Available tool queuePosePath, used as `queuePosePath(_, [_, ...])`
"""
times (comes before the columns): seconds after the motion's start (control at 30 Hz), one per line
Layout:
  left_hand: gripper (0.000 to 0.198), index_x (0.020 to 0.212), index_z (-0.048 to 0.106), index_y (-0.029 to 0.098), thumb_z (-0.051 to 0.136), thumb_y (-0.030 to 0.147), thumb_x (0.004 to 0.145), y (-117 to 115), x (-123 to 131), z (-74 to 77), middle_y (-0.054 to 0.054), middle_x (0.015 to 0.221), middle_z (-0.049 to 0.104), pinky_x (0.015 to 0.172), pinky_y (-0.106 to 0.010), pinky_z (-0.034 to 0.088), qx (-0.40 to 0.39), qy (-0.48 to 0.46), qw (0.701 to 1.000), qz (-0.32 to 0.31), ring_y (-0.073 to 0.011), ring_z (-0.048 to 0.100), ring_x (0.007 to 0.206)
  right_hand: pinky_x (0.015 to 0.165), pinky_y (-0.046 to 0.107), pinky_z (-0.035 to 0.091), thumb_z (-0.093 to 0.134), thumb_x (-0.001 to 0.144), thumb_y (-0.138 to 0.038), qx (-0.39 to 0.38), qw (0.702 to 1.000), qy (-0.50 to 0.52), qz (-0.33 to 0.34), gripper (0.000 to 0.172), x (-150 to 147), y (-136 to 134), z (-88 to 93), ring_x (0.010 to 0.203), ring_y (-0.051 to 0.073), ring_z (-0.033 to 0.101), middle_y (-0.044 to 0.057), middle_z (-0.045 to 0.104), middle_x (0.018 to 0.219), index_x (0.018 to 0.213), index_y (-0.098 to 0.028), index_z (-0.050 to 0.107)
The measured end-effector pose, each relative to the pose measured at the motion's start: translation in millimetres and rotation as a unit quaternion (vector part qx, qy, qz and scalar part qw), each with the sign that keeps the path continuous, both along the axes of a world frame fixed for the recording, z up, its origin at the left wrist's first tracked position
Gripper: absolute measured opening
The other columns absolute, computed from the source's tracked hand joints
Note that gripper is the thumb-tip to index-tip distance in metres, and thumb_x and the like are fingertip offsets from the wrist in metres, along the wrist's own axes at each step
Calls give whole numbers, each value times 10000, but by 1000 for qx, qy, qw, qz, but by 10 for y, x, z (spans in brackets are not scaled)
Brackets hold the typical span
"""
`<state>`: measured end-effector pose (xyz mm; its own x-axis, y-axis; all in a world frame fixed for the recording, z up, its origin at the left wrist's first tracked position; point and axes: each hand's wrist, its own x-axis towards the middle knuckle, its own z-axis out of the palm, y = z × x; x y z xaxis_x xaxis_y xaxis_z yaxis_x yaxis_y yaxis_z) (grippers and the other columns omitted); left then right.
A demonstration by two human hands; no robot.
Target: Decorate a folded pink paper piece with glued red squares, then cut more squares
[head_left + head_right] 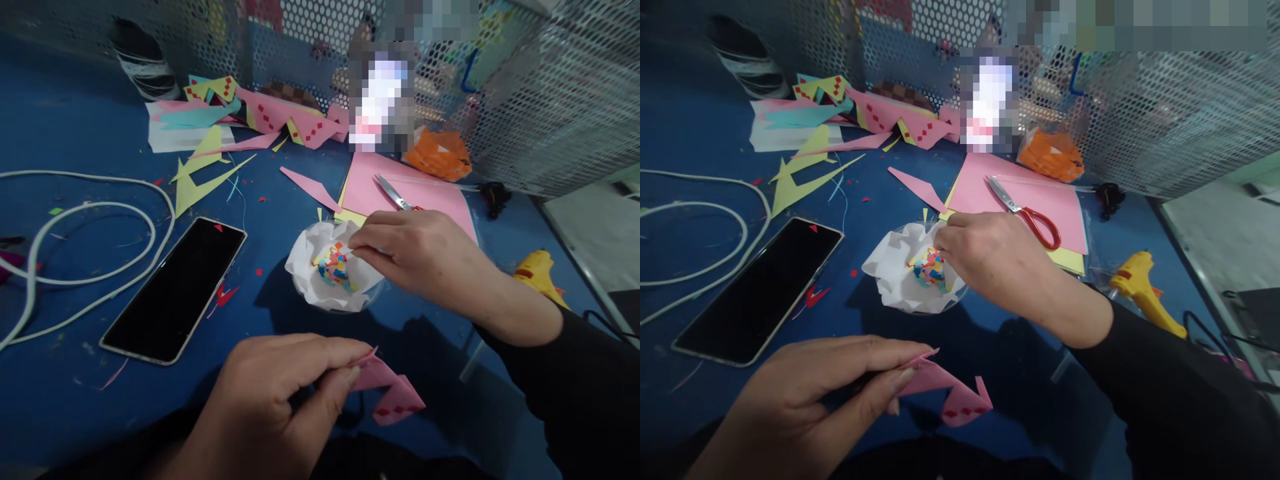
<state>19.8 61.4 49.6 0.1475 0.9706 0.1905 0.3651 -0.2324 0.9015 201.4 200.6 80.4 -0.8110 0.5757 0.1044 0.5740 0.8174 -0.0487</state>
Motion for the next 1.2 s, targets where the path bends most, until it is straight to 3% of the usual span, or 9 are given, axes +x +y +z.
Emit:
queuePosePath(0.17, [230, 989, 812, 272, 656, 154, 868, 6, -23, -13, 39, 900, 825, 717, -149, 612, 9, -8, 1000, 2, -145, 793, 766, 590, 322, 354, 506, 973, -191, 28, 998, -50, -11, 257, -9, 24, -28, 714, 192, 648, 58, 719, 814, 904, -175, 752])
queuePosePath(0.33, [229, 979, 817, 277, 661, 161, 860, 11, -18, 17, 30, 908, 824, 707, -172, 621, -6, -6, 1000, 1, -164, 795, 759, 599, 339, 297, 544, 926, -114, 56, 987, -146, 38, 244, -118, 46, -100, 660, 183, 591, 49, 672, 743, 740, -170, 692])
queuePosePath(0.53, [246, 984, 812, 287, 677, 138, 843, -9, -2, 21, 42, 915, 824, 726, -170, 623, 2, -18, 1000, 3, -158, 794, 779, 568, 331, 237, 536, 885, -68, 101, 976, -179, 67, 263, -219, 79, -154, 569, 149, 480, 41, 645, 671, 682, -181, 660])
queuePosePath(0.87, [221, 1011, 799, 279, 668, 166, 874, -43, -3, 11, 57, 913, 825, 739, -142, 609, -18, -24, 1000, -4, -110, 774, 707, 590, 341, 265, 552, 892, -55, 88, 974, -198, 61, 239, -257, 51, -164, 643, 189, 571, 64, 696, 734, 730, -179, 677])
queuePosePath(1.07, [219, 994, 803, 256, 672, 150, 854, -24, -1, 2, 31, 916, 827, 743, -178, 622, -15, -34, 999, 2, -152, 790, 783, 612, 340, 289, 541, 889, -62, 68, 977, -194, 55, 227, -242, 53, -163, 676, 189, 593, 63, 711, 763, 760, -175, 689])
queuePosePath(1.2, [218, 994, 806, 242, 655, 145, 869, -12, -1, -15, 21, 884, 827, 710, -184, 625, -22, -39, 999, 5, -144, 779, 698, 620, 340, 308, 546, 870, -63, 41, 984, -169, 32, 209, -223, 55, -144, 672, 189, 595, 63, 706, 770, 842, -157, 730])
